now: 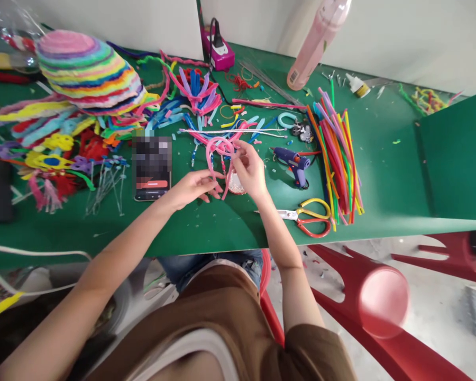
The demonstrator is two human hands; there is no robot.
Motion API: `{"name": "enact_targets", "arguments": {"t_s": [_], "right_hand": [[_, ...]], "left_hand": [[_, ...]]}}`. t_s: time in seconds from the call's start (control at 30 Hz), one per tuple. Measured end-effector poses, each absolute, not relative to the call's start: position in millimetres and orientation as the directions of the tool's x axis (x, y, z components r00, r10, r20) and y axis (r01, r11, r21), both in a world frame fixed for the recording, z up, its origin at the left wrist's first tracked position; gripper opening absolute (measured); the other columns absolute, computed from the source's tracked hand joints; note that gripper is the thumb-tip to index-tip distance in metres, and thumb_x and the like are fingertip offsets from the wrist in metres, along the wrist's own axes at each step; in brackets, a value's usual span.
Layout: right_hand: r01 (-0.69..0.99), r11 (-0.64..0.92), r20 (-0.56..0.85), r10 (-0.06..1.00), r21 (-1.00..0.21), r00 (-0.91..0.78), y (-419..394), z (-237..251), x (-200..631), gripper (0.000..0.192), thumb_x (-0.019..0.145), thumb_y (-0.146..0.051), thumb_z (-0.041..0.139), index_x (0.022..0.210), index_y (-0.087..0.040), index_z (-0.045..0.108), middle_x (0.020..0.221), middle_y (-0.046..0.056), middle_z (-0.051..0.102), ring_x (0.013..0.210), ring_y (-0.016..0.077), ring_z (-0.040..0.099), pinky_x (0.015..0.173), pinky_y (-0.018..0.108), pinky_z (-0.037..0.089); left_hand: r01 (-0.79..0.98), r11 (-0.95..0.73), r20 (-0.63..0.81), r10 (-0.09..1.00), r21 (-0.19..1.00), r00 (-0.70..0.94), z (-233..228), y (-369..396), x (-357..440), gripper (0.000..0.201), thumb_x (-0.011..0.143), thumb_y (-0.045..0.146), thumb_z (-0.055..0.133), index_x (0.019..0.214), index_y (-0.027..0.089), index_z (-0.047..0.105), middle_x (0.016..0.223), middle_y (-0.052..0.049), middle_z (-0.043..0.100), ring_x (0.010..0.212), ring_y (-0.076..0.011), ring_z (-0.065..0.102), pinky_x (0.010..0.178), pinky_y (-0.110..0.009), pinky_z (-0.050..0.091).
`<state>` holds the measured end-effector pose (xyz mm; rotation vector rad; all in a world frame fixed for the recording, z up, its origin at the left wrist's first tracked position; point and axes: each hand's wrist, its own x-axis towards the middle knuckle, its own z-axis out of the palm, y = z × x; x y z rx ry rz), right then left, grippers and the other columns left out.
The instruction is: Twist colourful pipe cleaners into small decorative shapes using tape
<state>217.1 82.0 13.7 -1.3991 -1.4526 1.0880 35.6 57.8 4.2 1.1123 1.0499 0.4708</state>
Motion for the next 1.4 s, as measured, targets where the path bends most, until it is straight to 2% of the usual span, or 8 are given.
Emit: {"name": "enact_targets", "arguments": {"t_s": [0.23,0.4,0.57,0.73,0.87,1.03,1.17,1.4], "right_hand": [[0.054,-0.135,-0.139,0.987,-0.989,-0.081,83.7,8.4,219.6,0.018,0.089,-0.041,0.051,0.087,-0.024,0.048,0.067,-0.005,0.048,0.055,0.0077,0.048,0.057,0.023,0.047],[-0.075,-0.183,-0.159,0.954,-0.98,-0.252,75.9,8.8,214.2,0.03,0.078,-0.044,0.065,0.094,-0.024,0.05,0.09,-0.002,0.056,0.064,0.006,0.052,0.06,0.022,0.049],[0.02,-0.219,-0.212,0.913,-0.976,-0.348,67.3,8.1,206.0,0.031,0.075,-0.046,0.067,0.09,-0.023,0.053,0.072,-0.004,0.056,0.052,0.0075,0.049,0.047,0.022,0.043],[0.16,-0.078,-0.122,0.95,-0.984,-0.288,63.4,10.1,205.0,0.026,0.084,-0.048,0.058,0.087,-0.023,0.054,0.068,-0.005,0.054,0.049,0.0072,0.05,0.047,0.022,0.043],[0.095,-0.086,-0.116,0.923,-0.992,-0.368,65.8,12.4,209.3,0.042,0.084,-0.063,0.053,0.09,-0.022,0.058,0.065,-0.004,0.057,0.053,0.0078,0.053,0.046,0.021,0.042],[-0.006,-0.131,-0.112,0.867,-0.991,-0.485,71.5,10.4,217.8,0.044,0.071,-0.059,0.073,0.088,-0.02,0.061,0.07,-0.002,0.066,0.062,0.0096,0.062,0.05,0.02,0.047],[-0.012,-0.193,-0.169,0.888,-0.981,-0.428,70.8,7.9,216.0,0.036,0.074,-0.053,0.073,0.079,-0.019,0.062,0.064,-0.003,0.066,0.056,0.0078,0.061,0.053,0.02,0.051],[-0.065,-0.197,-0.172,0.946,-0.978,-0.276,69.1,7.4,211.9,0.037,0.067,-0.052,0.079,0.075,-0.019,0.064,0.067,-0.002,0.068,0.064,0.0104,0.067,0.064,0.025,0.059]], "left_hand": [[0.259,0.246,-0.346,0.802,0.934,0.487,-4.1,54.8,38.5,0.033,0.09,0.042,0.056,0.096,0.012,0.068,0.076,-0.005,0.063,0.064,-0.0103,0.057,0.046,-0.017,0.044],[0.289,0.221,-0.344,0.795,0.932,0.5,-5.8,54.4,41.2,0.045,0.089,0.055,0.054,0.071,0.014,0.058,0.058,0.001,0.054,0.047,-0.0071,0.05,0.044,-0.018,0.04],[0.226,0.249,-0.334,0.769,0.942,0.546,-1.5,53.9,42.1,0.049,0.086,0.062,0.056,0.072,0.015,0.057,0.058,0.002,0.051,0.045,-0.0062,0.046,0.042,-0.018,0.037],[0.116,0.29,-0.301,0.754,0.95,0.583,0.5,54.3,40.8,0.049,0.084,0.063,0.058,0.077,0.014,0.058,0.057,0.001,0.053,0.046,-0.0059,0.044,0.041,-0.019,0.035],[0.077,0.288,-0.287,0.818,0.954,0.498,-1.6,55.5,38.7,0.048,0.083,0.062,0.06,0.077,0.015,0.058,0.055,0.002,0.05,0.044,-0.0058,0.043,0.041,-0.019,0.032],[0.046,0.328,-0.312,0.833,0.943,0.458,-3.3,57.2,36.9,0.044,0.084,0.058,0.062,0.074,0.015,0.058,0.055,0.003,0.049,0.044,-0.0059,0.044,0.041,-0.02,0.03],[0.097,0.295,-0.304,0.821,0.951,0.483,-1.5,58.3,36.2,0.039,0.087,0.051,0.062,0.073,0.014,0.058,0.058,0.002,0.053,0.046,-0.0057,0.047,0.044,-0.02,0.036],[0.077,0.515,-0.478,0.715,0.854,0.511,6.9,59.4,33.2,0.037,0.09,0.048,0.06,0.081,0.013,0.057,0.08,-0.008,0.072,0.06,-0.0108,0.067,0.046,-0.018,0.042]]}}
